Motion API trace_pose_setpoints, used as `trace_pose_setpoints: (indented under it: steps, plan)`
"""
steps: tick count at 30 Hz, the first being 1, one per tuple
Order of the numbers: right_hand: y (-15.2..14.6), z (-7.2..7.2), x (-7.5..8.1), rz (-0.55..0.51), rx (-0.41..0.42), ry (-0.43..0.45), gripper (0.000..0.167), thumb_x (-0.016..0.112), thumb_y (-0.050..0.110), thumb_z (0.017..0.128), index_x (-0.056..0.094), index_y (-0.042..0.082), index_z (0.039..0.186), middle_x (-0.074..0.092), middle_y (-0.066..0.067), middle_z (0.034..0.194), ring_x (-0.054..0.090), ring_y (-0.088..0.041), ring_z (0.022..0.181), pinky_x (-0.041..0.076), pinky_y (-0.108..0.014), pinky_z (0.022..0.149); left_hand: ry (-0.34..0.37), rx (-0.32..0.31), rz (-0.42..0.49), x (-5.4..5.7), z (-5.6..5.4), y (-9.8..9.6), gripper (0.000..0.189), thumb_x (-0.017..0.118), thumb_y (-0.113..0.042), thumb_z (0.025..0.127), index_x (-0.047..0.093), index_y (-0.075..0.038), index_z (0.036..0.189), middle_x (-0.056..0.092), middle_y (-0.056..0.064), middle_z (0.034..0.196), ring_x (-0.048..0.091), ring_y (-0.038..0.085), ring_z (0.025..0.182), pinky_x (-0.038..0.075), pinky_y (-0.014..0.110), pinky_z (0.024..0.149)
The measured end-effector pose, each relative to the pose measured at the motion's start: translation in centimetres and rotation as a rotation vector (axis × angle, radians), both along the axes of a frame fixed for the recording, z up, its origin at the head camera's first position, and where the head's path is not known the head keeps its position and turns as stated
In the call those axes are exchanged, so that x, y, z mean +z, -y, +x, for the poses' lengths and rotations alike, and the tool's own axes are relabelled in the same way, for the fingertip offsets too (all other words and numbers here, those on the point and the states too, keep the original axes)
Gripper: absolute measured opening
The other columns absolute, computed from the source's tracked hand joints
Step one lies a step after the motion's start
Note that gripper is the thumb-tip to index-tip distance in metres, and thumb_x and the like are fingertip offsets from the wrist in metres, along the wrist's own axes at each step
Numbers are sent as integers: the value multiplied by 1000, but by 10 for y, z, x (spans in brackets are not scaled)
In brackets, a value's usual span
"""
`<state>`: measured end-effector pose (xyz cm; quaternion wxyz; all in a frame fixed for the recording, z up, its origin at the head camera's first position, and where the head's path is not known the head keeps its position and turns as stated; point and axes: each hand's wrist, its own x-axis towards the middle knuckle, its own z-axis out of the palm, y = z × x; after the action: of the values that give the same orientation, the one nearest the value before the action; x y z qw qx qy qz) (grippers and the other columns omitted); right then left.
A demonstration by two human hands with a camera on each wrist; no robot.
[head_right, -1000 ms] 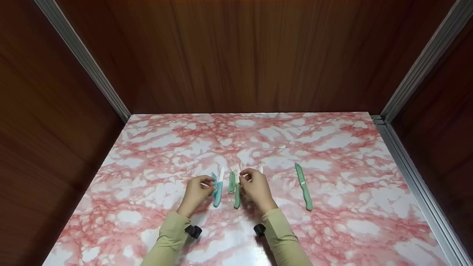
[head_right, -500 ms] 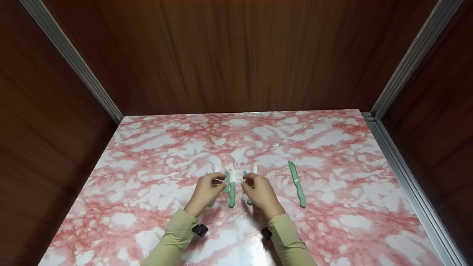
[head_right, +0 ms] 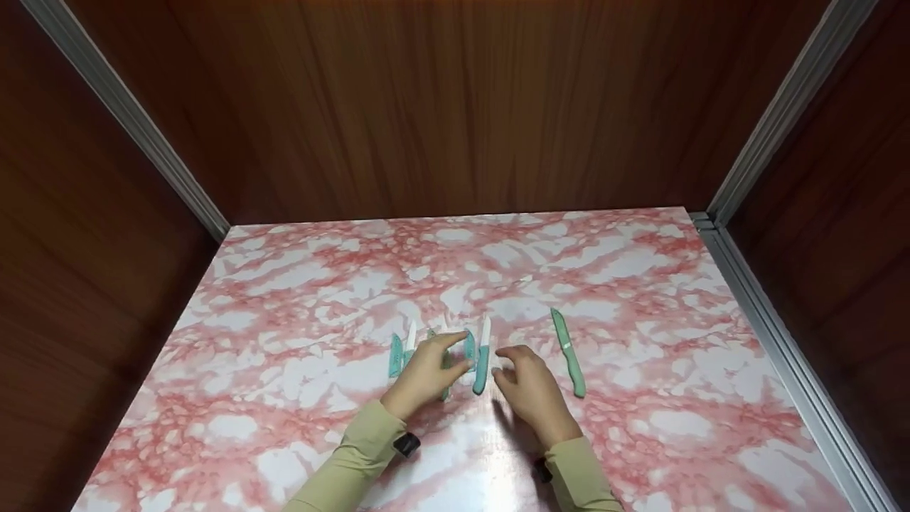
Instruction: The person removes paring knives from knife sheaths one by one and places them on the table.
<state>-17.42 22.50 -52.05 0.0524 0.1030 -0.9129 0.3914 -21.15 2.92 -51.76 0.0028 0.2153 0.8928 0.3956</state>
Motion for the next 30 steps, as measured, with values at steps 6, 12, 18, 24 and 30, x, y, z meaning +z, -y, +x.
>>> trace_pose_setpoints:
  steps: [6, 12, 18, 24, 30]
  plan:
    - [-22, 9, -5, 40, -7, -77, 29, 67, 10, 90, 63, -4, 114, 59, -16, 115, 57, -35, 108, 48, -50, 90, -40, -83, -84, -3, -1, -21, 49, 65, -29, 92, 54, -8, 135, 52, 10, 136, 45, 20, 128, 34, 28, 106]
    - [-42, 20, -5, 89, -36, -41, 33, 66, 13, 91, 62, -6, 117, 53, -25, 125, 50, -44, 116, 39, -57, 96, -155, -153, -155, -10, -6, -45, 53, 64, -33, 92, 52, -7, 136, 49, 12, 139, 44, 21, 129, 32, 34, 108]
    - [-57, 25, -8, 133, -56, -16, 34, 66, 10, 90, 61, -8, 118, 49, -29, 129, 46, -48, 119, 36, -60, 98, -205, -197, -257, -18, -10, -63, 57, 60, -38, 94, 46, -9, 142, 44, 11, 143, 40, 24, 132, 29, 43, 110]
    - [-65, 31, -13, 155, -65, -12, 34, 67, 7, 88, 60, -10, 117, 47, -30, 131, 45, -49, 119, 36, -60, 97, -238, -227, -395, -21, -11, -81, 58, 52, -43, 97, 40, -14, 146, 38, 8, 148, 34, 23, 136, 25, 41, 112]
    - [-71, 30, -13, 203, -55, -11, 38, 66, 6, 88, 57, -12, 121, 44, -31, 134, 43, -49, 121, 36, -60, 98, -283, -264, -527, -19, -13, -98, 56, 45, -46, 99, 37, -21, 148, 34, 2, 151, 31, 21, 138, 21, 39, 113]
